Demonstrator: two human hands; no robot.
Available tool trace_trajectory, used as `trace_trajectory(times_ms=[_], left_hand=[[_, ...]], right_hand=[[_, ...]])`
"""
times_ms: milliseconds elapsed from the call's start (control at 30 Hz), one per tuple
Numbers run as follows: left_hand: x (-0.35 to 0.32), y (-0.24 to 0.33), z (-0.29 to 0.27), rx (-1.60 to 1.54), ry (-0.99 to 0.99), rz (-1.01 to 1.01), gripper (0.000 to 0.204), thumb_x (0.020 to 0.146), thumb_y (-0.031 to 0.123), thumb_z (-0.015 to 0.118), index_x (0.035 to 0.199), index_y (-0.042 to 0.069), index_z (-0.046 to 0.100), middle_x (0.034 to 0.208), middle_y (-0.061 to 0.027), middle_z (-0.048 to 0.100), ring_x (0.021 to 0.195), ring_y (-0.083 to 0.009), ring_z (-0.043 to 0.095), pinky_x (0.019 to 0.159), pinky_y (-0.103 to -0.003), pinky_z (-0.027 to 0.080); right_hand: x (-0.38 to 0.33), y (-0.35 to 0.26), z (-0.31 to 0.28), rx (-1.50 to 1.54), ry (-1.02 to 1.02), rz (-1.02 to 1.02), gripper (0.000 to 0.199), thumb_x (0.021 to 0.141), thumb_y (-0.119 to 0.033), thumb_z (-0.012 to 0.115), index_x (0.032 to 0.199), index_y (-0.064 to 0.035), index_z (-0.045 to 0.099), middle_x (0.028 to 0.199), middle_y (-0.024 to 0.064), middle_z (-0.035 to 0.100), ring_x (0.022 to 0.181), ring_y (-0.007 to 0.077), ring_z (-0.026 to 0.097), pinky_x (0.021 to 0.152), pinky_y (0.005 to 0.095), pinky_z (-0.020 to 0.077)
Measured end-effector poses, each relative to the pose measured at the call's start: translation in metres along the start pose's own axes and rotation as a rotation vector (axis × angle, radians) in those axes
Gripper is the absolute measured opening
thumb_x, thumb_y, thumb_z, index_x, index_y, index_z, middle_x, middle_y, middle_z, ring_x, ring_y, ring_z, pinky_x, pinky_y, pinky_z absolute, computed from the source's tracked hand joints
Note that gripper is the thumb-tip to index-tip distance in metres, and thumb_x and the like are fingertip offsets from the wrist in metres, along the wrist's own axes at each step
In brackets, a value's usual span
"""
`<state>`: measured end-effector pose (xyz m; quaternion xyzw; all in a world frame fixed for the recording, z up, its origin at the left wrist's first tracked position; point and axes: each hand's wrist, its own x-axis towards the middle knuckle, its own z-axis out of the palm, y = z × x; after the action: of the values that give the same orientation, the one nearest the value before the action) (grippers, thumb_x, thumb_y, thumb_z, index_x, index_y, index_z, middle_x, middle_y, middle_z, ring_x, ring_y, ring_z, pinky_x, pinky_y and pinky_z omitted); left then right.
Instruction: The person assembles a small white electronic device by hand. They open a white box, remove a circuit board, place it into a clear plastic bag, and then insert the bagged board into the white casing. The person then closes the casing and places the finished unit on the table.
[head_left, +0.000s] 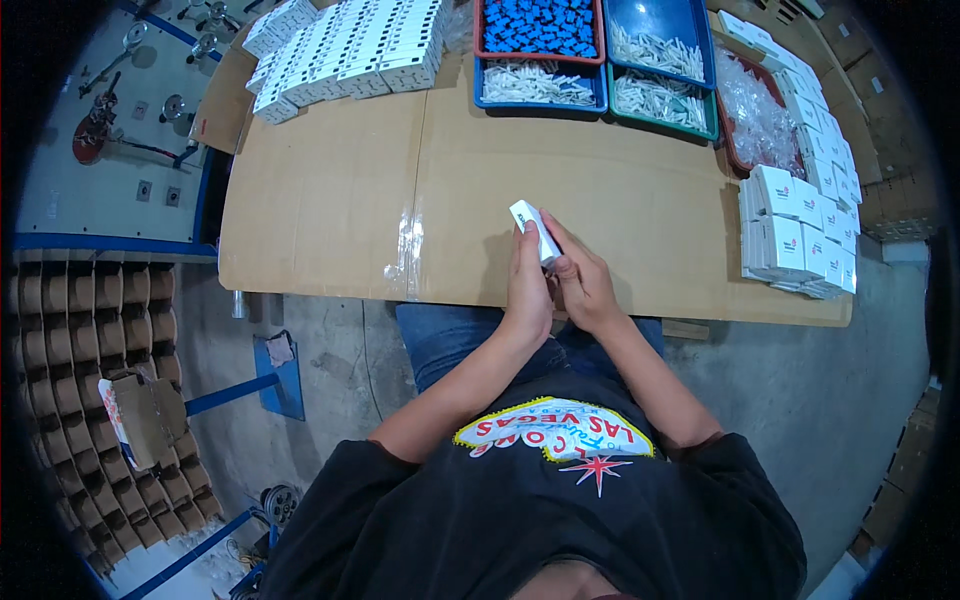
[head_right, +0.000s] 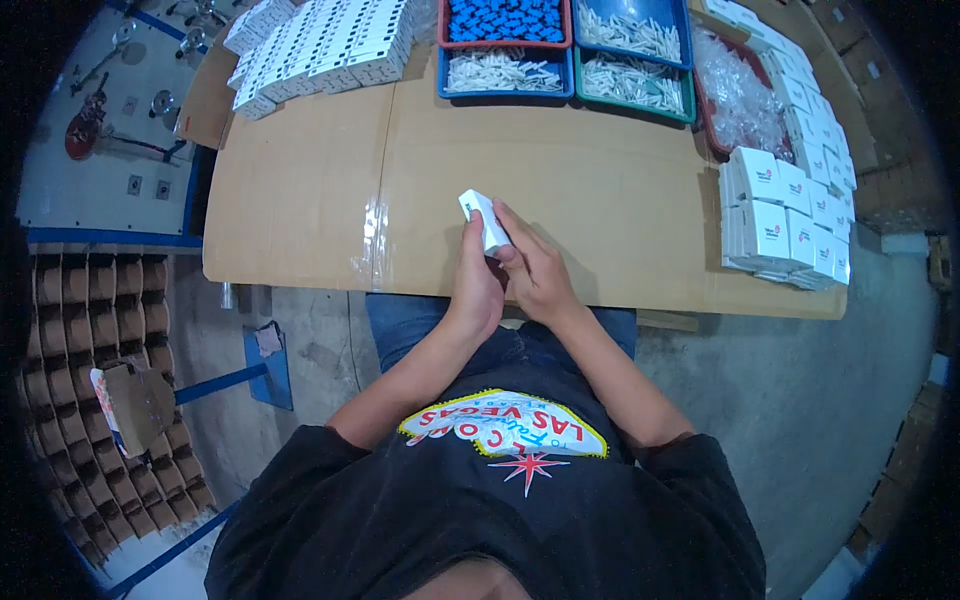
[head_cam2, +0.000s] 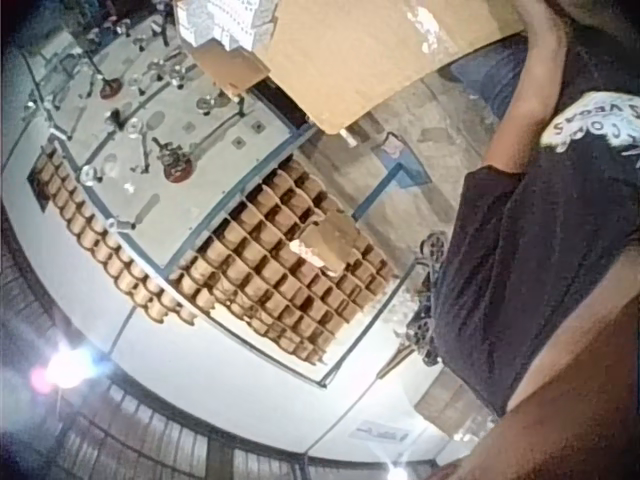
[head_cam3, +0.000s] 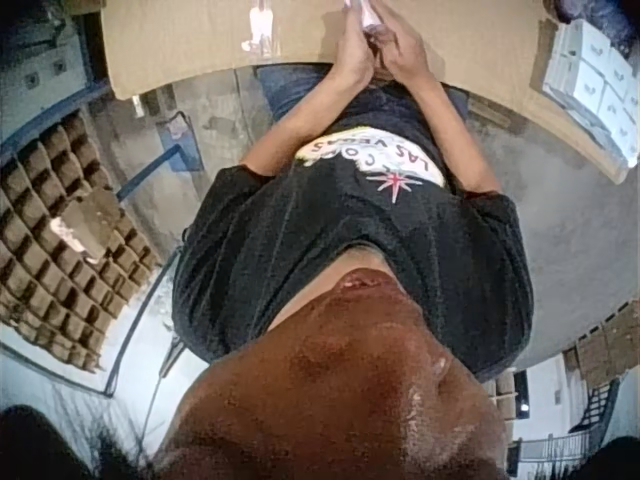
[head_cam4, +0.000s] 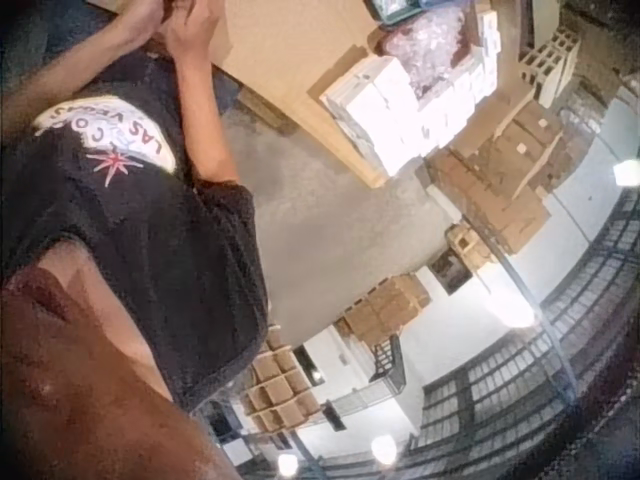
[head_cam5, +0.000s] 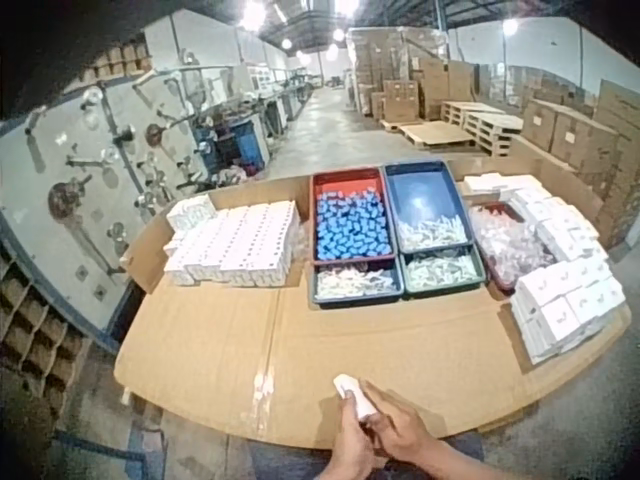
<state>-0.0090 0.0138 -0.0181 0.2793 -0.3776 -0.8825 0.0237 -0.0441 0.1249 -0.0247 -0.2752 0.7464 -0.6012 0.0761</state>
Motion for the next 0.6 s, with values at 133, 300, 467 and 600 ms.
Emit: trace_trajectory(times_ms=[133, 300, 467, 600], left_hand=[[-0.002, 0.011, 0.003, -0.007, -0.019, -0.032, 0.063, 0.103, 0.062, 0.047, 0.138, 0.01, 0.052, 0.121, -0.0048, 0.059, 0.111, -0.0167, 0.058, 0.097, -0.034, 0.046], [-0.004, 0.023, 0.001, 0.035, -0.084, -0.097, 0.063, 0.104, 0.058, 0.048, 0.147, 0.013, 0.043, 0.13, -0.0051, 0.056, 0.116, -0.0169, 0.058, 0.096, -0.035, 0.048], [-0.021, 0.042, 0.013, 0.276, -0.158, 0.019, 0.073, 0.103, 0.043, 0.059, 0.159, 0.013, 0.024, 0.137, -0.0097, 0.051, 0.121, -0.0225, 0.056, 0.097, -0.039, 0.05], [-0.013, 0.039, 0.006, 0.414, -0.197, 0.174, 0.089, 0.097, 0.027, 0.072, 0.161, 0.01, 0.012, 0.142, -0.0204, 0.043, 0.124, -0.0309, 0.055, 0.102, -0.045, 0.049]], right_hand=[[-0.001, -0.013, -0.006, 0.019, -0.017, 0.023, 0.063, 0.095, -0.011, 0.064, 0.154, -0.0042, 0.044, 0.149, 0.0225, 0.054, 0.14, 0.0346, 0.052, 0.115, 0.0416, 0.0413], [-0.001, -0.007, -0.002, -0.097, 0.037, -0.103, 0.068, 0.085, -0.003, 0.071, 0.15, -0.0039, 0.05, 0.149, 0.0203, 0.055, 0.136, 0.0339, 0.055, 0.112, 0.041, 0.0441], [0.005, -0.01, -0.01, -0.151, 0.093, -0.088, 0.061, 0.086, -0.003, 0.072, 0.145, -0.0027, 0.055, 0.143, 0.019, 0.059, 0.131, 0.0345, 0.059, 0.107, 0.0403, 0.0482], [0.005, -0.02, -0.01, -0.128, 0.112, -0.084, 0.058, 0.085, -0.004, 0.072, 0.142, -0.0024, 0.057, 0.139, 0.0199, 0.061, 0.127, 0.0346, 0.062, 0.105, 0.0402, 0.0497]])
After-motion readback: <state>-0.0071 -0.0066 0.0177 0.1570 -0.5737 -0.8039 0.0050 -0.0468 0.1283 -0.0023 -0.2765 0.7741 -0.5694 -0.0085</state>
